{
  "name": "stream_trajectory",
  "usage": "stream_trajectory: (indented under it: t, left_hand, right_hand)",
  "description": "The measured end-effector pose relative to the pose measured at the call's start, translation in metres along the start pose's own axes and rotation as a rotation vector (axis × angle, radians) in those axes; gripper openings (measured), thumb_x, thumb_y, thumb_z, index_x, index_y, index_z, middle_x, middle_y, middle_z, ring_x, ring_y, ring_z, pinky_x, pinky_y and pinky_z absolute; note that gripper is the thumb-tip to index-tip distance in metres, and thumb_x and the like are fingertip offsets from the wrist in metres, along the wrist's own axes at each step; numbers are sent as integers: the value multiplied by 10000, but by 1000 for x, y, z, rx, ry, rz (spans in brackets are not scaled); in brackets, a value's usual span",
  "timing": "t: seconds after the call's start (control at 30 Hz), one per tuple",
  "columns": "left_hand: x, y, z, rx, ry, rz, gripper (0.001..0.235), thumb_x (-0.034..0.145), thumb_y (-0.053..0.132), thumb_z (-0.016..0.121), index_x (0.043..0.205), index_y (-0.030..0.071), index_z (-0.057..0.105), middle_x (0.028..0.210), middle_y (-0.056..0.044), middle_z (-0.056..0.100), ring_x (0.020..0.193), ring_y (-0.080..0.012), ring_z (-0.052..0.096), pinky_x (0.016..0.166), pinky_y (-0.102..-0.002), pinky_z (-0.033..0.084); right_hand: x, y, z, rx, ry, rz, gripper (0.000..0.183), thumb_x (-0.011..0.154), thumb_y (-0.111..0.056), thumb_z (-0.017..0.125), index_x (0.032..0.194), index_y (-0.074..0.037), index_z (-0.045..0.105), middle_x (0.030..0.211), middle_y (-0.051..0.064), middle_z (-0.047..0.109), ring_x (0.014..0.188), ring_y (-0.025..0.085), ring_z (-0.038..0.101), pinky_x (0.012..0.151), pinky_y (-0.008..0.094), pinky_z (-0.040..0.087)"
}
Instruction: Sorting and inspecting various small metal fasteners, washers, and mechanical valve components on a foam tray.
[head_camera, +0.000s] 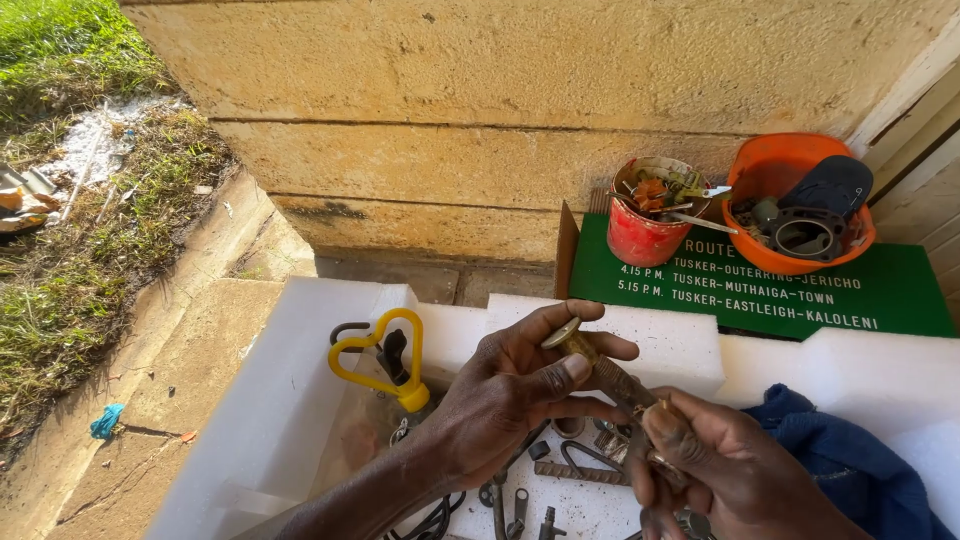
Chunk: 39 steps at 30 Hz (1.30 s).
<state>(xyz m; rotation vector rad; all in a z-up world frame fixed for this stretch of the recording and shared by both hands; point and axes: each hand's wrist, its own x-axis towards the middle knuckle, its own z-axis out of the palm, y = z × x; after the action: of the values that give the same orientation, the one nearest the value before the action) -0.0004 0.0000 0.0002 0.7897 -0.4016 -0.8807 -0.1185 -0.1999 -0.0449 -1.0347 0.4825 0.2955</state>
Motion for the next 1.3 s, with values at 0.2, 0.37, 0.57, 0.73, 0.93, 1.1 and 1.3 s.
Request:
stream_trajectory:
  t: [0.2, 0.37, 0.57, 0.73, 0.93, 1.1, 1.3]
  left_hand:
    - [2, 3, 14, 40, 138, -59, 461, 914, 139, 669, 1343, 28, 544, 1232, -231, 701, 1051, -329, 703, 932, -472, 603]
    - [3, 11, 17, 43, 319, -119, 349, 912, 54, 642, 1250, 4, 571, 1140, -247, 743, 1022, -321, 719, 900, -477, 614]
    - [6, 12, 4, 74, 356, -30, 258, 929, 23, 641, 1184, 28, 597, 1128, -245, 764, 863, -306, 729, 818, -440, 618]
    - [3, 2, 10, 204, 293, -87, 317, 938, 135, 661, 1224, 16, 592, 1125, -217, 757, 966, -315, 755, 824, -387, 640]
    - [6, -5, -3, 232, 175, -43, 280, 940, 178, 713, 1151, 42, 589, 993, -175, 757, 877, -253, 765, 632, -267, 596]
    - [8, -6, -11, 262, 77, -83, 268, 927, 193, 731, 1104, 81, 564, 1000, -215, 761, 871, -284, 768, 638, -260, 576]
    - [12, -16, -17, 332, 54, -97, 307, 874, 174, 783, 1086, 66, 588, 885, -110, 718, 796, -161, 708, 684, -264, 634]
  right_hand:
    - [-6, -7, 12, -870, 272, -271, 450, 884, -288, 695, 1328, -217, 686, 758, 64, 826, 581, 167, 731, 558, 323, 632]
    - [0, -4, 3, -1198, 235, -491, 522, 847, -361, 731, 1341, -267, 591, 976, -45, 937, 773, 86, 916, 657, 294, 705]
    - [-8, -20, 21, -985, 302, -185, 480, 867, -309, 705, 1345, -277, 691, 772, 38, 883, 527, 168, 760, 475, 329, 650]
    - [-9, -21, 23, -807, 341, -186, 433, 890, -158, 723, 1321, -176, 756, 754, 145, 792, 508, 264, 717, 465, 375, 579]
    - [-9, -24, 19, -554, 248, -169, 349, 925, -85, 690, 1246, 7, 790, 675, 270, 701, 456, 385, 657, 479, 461, 531]
    - [-3, -13, -11, -23, -26, -23, 269, 1001, -180, 621, 929, 68, 544, 619, 280, 518, 313, 356, 436, 470, 619, 533]
    - [-14, -25, 12, -567, 203, -93, 261, 950, -155, 689, 1109, 36, 771, 642, 261, 658, 468, 345, 590, 498, 460, 550]
